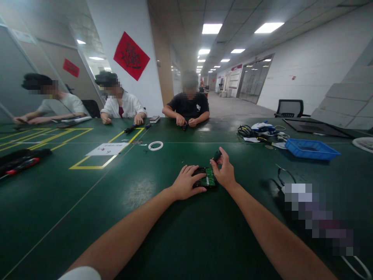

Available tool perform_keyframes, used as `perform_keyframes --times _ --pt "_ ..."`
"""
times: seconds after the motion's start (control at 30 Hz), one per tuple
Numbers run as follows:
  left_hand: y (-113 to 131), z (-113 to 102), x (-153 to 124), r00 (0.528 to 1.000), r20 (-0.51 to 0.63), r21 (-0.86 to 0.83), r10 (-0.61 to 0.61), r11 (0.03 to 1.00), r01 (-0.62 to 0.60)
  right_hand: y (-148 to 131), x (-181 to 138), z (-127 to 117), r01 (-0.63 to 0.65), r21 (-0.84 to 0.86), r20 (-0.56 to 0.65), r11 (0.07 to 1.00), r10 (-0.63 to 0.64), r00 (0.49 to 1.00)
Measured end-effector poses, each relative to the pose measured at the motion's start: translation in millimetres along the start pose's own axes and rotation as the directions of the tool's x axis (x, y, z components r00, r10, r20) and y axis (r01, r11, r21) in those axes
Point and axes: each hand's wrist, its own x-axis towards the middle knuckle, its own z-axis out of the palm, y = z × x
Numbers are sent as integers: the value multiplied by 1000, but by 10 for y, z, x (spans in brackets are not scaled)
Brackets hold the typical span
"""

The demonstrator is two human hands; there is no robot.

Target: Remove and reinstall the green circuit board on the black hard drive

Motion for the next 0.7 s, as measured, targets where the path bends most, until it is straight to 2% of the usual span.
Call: perform_keyframes --times 0.3,0.53,0.7 --pt "14 -26 -5 1000 -1 -3 -2 1000 2 -18 25 14 -21 -55 -20 998 20 1000" --pt "7 -8 -1 1000 -14 3 7 1000 -7 52 37 74 165 -1 -117 986 -164 979" --pt "-6 10 -1 1000 -19 1 7 1000 -7 53 83 98 187 -20 -195 982 -187 963"
